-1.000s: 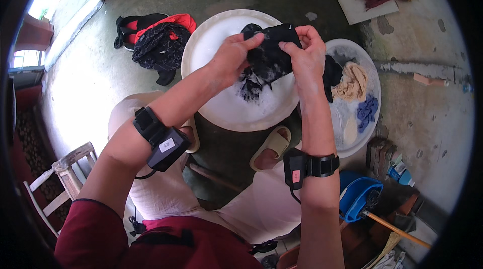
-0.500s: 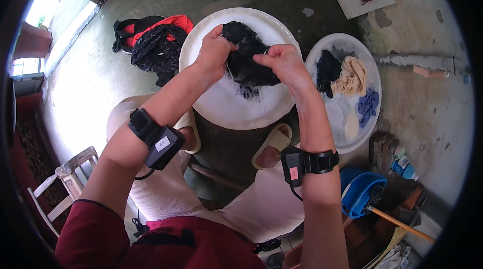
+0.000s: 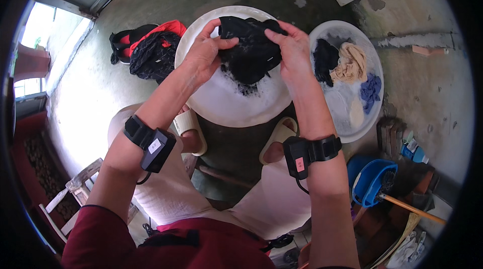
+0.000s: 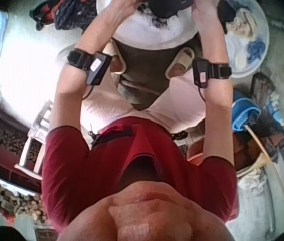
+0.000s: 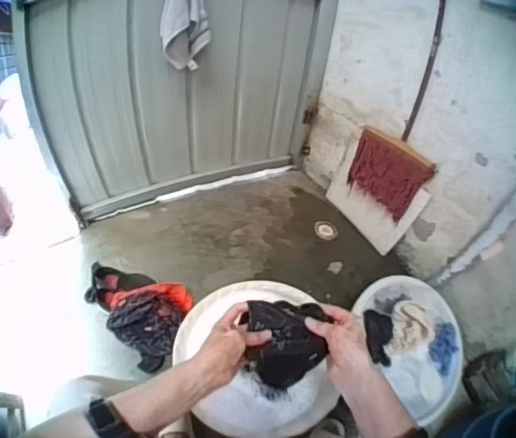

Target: The person hand-washes a dark garment in a white basin filled with soapy water. They repeatedly submerge, agitate, and wring the fabric, then transfer it to a second basin containing other clothes.

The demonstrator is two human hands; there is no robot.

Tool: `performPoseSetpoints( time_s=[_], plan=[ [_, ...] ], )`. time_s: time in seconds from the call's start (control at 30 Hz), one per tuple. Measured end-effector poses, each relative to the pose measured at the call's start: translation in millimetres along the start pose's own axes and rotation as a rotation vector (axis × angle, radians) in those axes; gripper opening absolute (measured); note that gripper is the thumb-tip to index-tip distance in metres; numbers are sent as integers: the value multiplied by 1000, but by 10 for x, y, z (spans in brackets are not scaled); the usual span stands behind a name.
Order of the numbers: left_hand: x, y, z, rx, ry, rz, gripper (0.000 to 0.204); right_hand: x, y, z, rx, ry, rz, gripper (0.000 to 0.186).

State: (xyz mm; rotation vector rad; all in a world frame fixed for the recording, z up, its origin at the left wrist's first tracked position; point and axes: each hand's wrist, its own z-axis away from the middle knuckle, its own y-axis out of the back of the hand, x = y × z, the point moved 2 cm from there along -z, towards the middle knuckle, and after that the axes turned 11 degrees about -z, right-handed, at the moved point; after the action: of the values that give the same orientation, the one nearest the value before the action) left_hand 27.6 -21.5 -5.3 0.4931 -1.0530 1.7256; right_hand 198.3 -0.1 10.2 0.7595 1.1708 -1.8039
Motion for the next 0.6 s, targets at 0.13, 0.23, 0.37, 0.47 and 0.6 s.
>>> performPoseSetpoints(
  time_s=[0.13, 0.23, 0.37, 0.47, 0.6],
  plan=[
    [13, 19, -47, 97, -139, -85, 28, -66, -38, -1, 60, 204, 100, 17],
    [18, 30, -66, 109, -158, -82, 19, -111, -64, -23, 64, 152, 128, 16],
    [46, 47, -32, 104, -163, -217, 17, -249, -30, -42, -85, 126, 22, 21],
    [41, 32, 2, 66, -196, -394, 15, -327, 24, -51, -208, 135, 59, 29],
    [-43, 4, -20, -87, -89, -407, 12, -318, 54, -56, -204, 172, 33, 35]
  ],
)
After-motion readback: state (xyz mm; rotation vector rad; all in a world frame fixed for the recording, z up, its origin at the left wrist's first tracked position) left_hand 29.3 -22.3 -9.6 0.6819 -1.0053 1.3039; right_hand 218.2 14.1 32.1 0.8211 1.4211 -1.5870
